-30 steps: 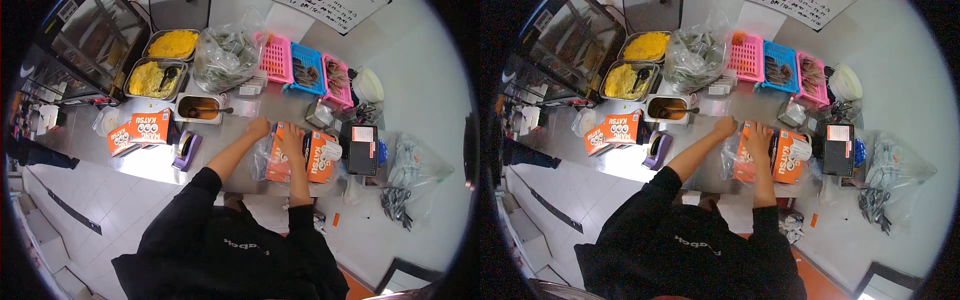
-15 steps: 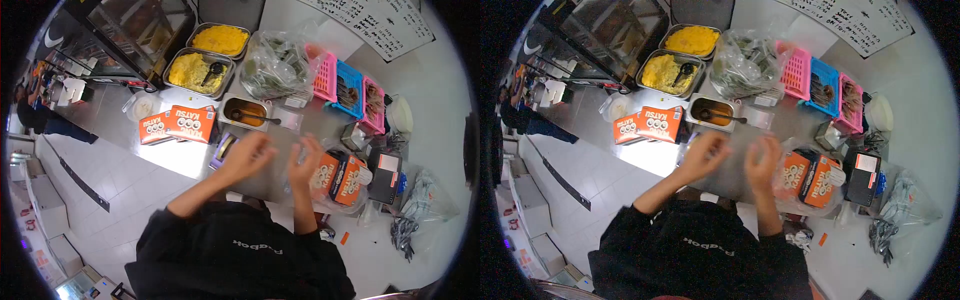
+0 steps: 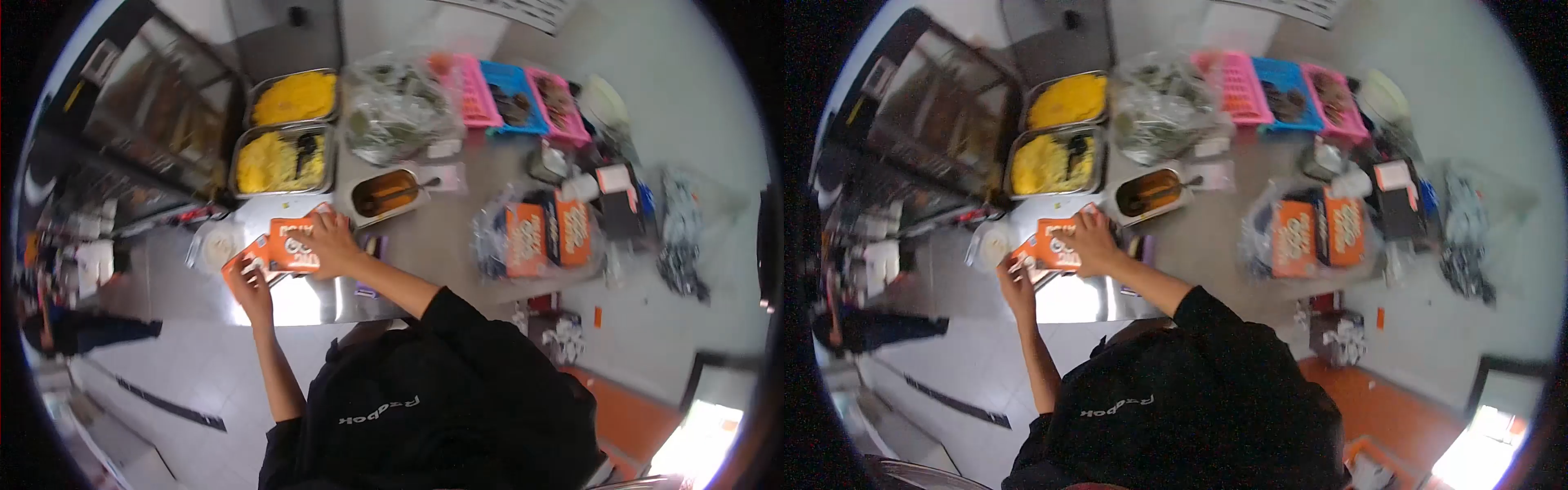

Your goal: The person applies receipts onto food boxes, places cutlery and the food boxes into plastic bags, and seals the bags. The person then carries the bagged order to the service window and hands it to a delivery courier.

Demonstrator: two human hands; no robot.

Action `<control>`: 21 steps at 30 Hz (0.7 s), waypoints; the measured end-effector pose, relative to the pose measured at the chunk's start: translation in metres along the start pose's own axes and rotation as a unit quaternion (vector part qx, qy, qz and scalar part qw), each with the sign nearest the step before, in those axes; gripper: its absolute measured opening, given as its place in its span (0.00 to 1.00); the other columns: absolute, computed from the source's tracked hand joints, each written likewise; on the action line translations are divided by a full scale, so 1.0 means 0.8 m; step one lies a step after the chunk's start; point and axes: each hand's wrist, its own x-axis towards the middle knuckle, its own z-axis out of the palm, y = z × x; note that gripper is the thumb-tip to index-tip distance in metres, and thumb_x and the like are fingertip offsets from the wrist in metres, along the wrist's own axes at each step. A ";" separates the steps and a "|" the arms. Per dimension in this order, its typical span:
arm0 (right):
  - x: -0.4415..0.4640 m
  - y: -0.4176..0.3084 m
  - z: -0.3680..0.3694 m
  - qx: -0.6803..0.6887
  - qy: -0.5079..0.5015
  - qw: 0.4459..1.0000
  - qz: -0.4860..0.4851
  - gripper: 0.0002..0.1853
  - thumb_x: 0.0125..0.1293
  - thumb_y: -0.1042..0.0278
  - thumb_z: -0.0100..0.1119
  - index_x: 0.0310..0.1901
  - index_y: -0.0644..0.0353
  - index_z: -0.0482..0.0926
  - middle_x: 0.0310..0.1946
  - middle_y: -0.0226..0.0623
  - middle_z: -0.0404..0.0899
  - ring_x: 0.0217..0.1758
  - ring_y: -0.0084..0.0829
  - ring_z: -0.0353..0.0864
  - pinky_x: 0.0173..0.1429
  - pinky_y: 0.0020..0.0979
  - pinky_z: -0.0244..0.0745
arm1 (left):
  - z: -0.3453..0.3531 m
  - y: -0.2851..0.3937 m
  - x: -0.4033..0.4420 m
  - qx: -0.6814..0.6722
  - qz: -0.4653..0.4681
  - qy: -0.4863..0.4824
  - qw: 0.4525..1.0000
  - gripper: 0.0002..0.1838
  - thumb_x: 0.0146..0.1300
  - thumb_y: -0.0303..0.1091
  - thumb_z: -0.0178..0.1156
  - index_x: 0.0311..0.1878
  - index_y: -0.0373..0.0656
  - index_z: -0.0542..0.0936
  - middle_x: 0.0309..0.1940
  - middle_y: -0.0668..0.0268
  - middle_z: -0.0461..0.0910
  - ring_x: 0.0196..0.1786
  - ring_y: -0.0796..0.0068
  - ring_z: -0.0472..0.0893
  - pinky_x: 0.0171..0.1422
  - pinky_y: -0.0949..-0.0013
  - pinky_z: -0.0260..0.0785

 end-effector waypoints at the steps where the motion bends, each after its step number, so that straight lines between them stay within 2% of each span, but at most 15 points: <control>1: -0.021 -0.007 -0.027 0.017 0.027 0.999 0.041 0.50 0.31 0.49 0.72 0.64 0.40 0.63 0.57 0.53 0.59 0.62 0.51 0.56 0.57 0.52 0.55 | 0.015 0.002 0.003 -0.061 0.009 0.039 0.997 0.17 0.65 0.27 0.52 0.57 0.39 0.67 0.44 0.62 0.72 0.41 0.75 0.74 0.44 0.74 0.69; 3: -0.066 -0.009 -0.103 0.055 0.058 0.991 0.108 0.50 0.30 0.53 0.72 0.63 0.41 0.64 0.53 0.50 0.61 0.59 0.50 0.59 0.53 0.49 0.56 | 0.043 0.031 0.003 -0.165 0.034 0.112 0.979 0.15 0.67 0.28 0.48 0.56 0.37 0.66 0.41 0.64 0.70 0.40 0.78 0.72 0.42 0.76 0.67; 4: -0.091 -0.011 -0.142 0.075 0.072 0.985 0.136 0.49 0.30 0.54 0.72 0.63 0.41 0.64 0.51 0.49 0.62 0.58 0.49 0.60 0.50 0.48 0.57 | 0.063 0.045 -0.001 -0.217 0.033 0.089 0.972 0.15 0.66 0.27 0.48 0.55 0.37 0.66 0.42 0.64 0.70 0.41 0.78 0.72 0.43 0.75 0.67; 6: -0.142 -0.007 -0.222 0.029 0.159 0.971 0.174 0.46 0.34 0.54 0.71 0.61 0.48 0.66 0.49 0.50 0.66 0.53 0.47 0.66 0.54 0.45 0.60 | 0.103 0.078 -0.008 -0.315 0.030 0.048 0.948 0.14 0.64 0.24 0.48 0.54 0.37 0.67 0.42 0.64 0.70 0.42 0.77 0.72 0.46 0.74 0.67; 8: -0.190 0.013 -0.277 -0.007 0.258 0.942 0.214 0.45 0.34 0.55 0.73 0.60 0.49 0.66 0.45 0.45 0.69 0.51 0.45 0.68 0.54 0.44 0.62 | 0.148 0.146 -0.031 -0.316 0.115 -0.095 0.937 0.14 0.63 0.22 0.47 0.52 0.38 0.68 0.41 0.66 0.70 0.42 0.76 0.71 0.48 0.74 0.66; 9: -0.215 0.020 -0.296 -0.043 0.267 0.923 0.272 0.46 0.34 0.55 0.73 0.61 0.48 0.66 0.46 0.45 0.69 0.51 0.45 0.68 0.54 0.44 0.63 | 0.174 0.172 -0.040 -0.305 0.126 -0.203 0.922 0.15 0.59 0.19 0.48 0.49 0.39 0.70 0.43 0.62 0.70 0.44 0.74 0.72 0.46 0.72 0.67; 10: -0.238 0.029 -0.314 -0.079 0.277 0.900 0.327 0.47 0.33 0.55 0.74 0.62 0.47 0.65 0.46 0.44 0.69 0.51 0.46 0.67 0.54 0.44 0.63 | 0.187 0.213 -0.053 -0.293 0.187 -0.292 0.891 0.18 0.53 0.17 0.50 0.48 0.39 0.71 0.42 0.63 0.71 0.46 0.72 0.72 0.50 0.74 0.66; 11: -0.259 0.046 -0.321 -0.120 0.291 0.880 0.354 0.48 0.32 0.54 0.74 0.62 0.46 0.64 0.46 0.46 0.68 0.51 0.46 0.67 0.54 0.44 0.64 | 0.216 0.233 -0.065 -0.231 0.304 -0.324 0.865 0.20 0.47 0.16 0.53 0.47 0.38 0.71 0.44 0.59 0.73 0.48 0.65 0.73 0.53 0.67 0.67; 12: -0.280 0.067 -0.321 -0.160 0.304 0.859 0.379 0.50 0.32 0.54 0.74 0.63 0.45 0.63 0.46 0.47 0.68 0.51 0.47 0.67 0.54 0.44 0.64 | 0.238 0.264 -0.070 -0.148 0.466 -0.339 0.804 0.22 0.45 0.20 0.55 0.48 0.39 0.72 0.45 0.57 0.74 0.51 0.57 0.72 0.61 0.59 0.63; 14: -0.315 0.099 -0.320 -0.159 0.285 0.822 0.467 0.48 0.33 0.50 0.72 0.62 0.44 0.64 0.45 0.49 0.67 0.51 0.49 0.68 0.53 0.49 0.64 | 0.280 0.306 -0.096 -0.108 0.641 -0.299 0.698 0.24 0.45 0.27 0.60 0.50 0.40 0.72 0.47 0.57 0.74 0.55 0.53 0.71 0.70 0.54 0.52; 15: -0.328 0.113 -0.318 -0.159 0.275 0.800 0.509 0.47 0.33 0.48 0.72 0.62 0.43 0.64 0.45 0.49 0.67 0.51 0.51 0.68 0.53 0.51 0.64 | 0.303 0.304 -0.102 -0.089 0.657 -0.311 0.681 0.23 0.45 0.29 0.60 0.49 0.41 0.73 0.46 0.57 0.75 0.55 0.55 0.71 0.71 0.54 0.50; 17: -0.348 0.137 -0.311 -0.145 0.217 0.800 0.540 0.48 0.33 0.46 0.72 0.63 0.42 0.64 0.45 0.51 0.69 0.51 0.50 0.70 0.54 0.47 0.66 | 0.345 0.301 -0.115 -0.049 0.688 -0.333 0.643 0.21 0.45 0.33 0.62 0.46 0.41 0.76 0.43 0.59 0.76 0.56 0.59 0.71 0.74 0.54 0.45; 18: -0.358 0.148 -0.306 -0.137 0.189 0.798 0.555 0.49 0.32 0.45 0.72 0.63 0.41 0.64 0.45 0.51 0.69 0.50 0.49 0.70 0.54 0.45 0.66 | 0.345 0.309 -0.112 0.032 0.675 -0.389 0.626 0.19 0.45 0.34 0.63 0.43 0.42 0.78 0.42 0.59 0.77 0.56 0.61 0.72 0.74 0.54 0.43; 20: -0.372 0.168 -0.291 -0.106 0.133 0.826 0.537 0.47 0.33 0.41 0.70 0.61 0.42 0.67 0.48 0.57 0.70 0.53 0.52 0.72 0.56 0.45 0.67 | 0.340 0.315 -0.102 0.198 0.630 -0.490 0.568 0.14 0.44 0.35 0.64 0.37 0.43 0.80 0.38 0.61 0.78 0.54 0.65 0.73 0.75 0.54 0.40; 21: -0.374 0.174 -0.282 -0.081 0.095 0.838 0.532 0.47 0.33 0.40 0.69 0.61 0.42 0.68 0.50 0.59 0.70 0.53 0.53 0.72 0.56 0.44 0.67 | 0.340 0.310 -0.099 0.174 0.648 -0.467 0.576 0.13 0.44 0.36 0.64 0.35 0.44 0.81 0.37 0.62 0.79 0.53 0.66 0.74 0.75 0.54 0.41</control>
